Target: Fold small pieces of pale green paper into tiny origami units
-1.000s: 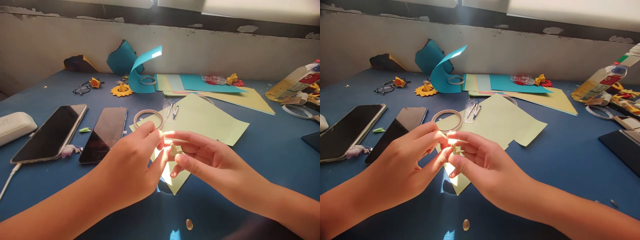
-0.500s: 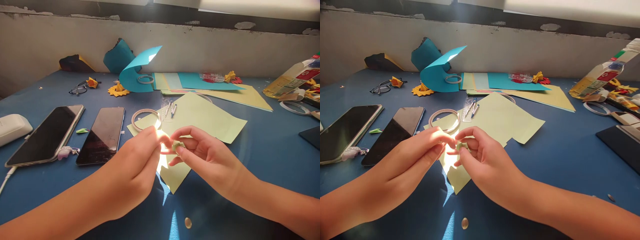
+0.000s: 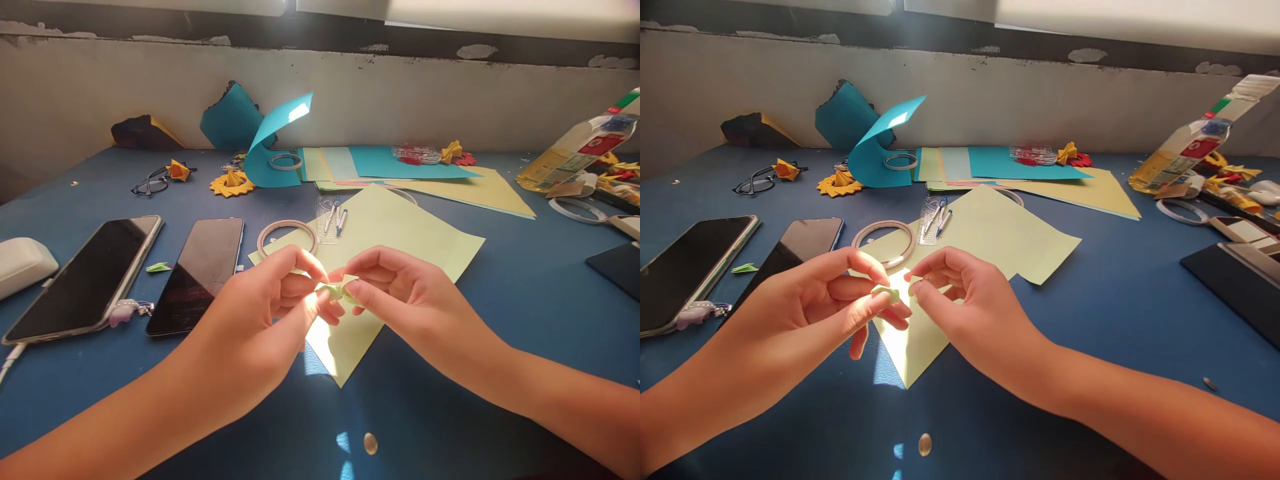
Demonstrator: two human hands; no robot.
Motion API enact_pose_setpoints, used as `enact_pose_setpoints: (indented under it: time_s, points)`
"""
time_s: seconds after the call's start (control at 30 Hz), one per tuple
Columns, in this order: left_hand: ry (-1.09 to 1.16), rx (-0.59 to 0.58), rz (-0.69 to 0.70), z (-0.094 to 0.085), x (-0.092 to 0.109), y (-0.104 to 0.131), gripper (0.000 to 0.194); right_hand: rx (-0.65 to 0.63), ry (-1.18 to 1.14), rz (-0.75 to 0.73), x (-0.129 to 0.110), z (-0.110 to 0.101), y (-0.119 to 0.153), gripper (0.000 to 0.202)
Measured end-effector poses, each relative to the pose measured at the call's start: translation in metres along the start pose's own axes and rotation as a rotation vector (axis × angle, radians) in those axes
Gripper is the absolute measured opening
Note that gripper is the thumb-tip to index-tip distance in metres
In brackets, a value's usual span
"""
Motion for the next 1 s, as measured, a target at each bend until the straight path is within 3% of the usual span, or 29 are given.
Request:
enact_pose_setpoints:
  time_s: [0.2, 0.57, 0.7, 0.9, 1.0]
  points:
    - [0.1, -0.063, -0.103, 0.005, 0.0, 0.002, 0.013, 0.102, 0.153, -0.046, -0.007, -0.008, -0.001, 0.007]
    - [0.015, -0.165, -0.214, 0.014, -0.004, 0.002, 0.009, 0.017, 0.087, -0.05, -0.012, -0.004, 0.0, 0.01]
    - [-0.124, -0.108, -0.087, 0.009, -0.001, 0.003, 0.008, 0.021, 0.104, -0.056, -0.012, -0.004, 0.002, 0.01]
    - [-0.44, 0.115, 0.275, 0.003, 0.017, 0.009, 0.007, -0.009, -0.021, 0.02, -0.01, -0.001, 0.0, 0.009]
    - [-0.513, 0.199, 0.314, 0.001, 0.021, 0.01, 0.005, -0.004, -0.048, 0.032, -0.011, -0.002, 0.0, 0.008]
Point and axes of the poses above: each hand's wrist, its own y-axis away from the middle knuckle, its own z-axis out of the palm, x = y × z, the point moved 6 cm from there along -y, towards the middle knuckle, and after that the axes turned 1 degree about x, right-handed, at the moved point
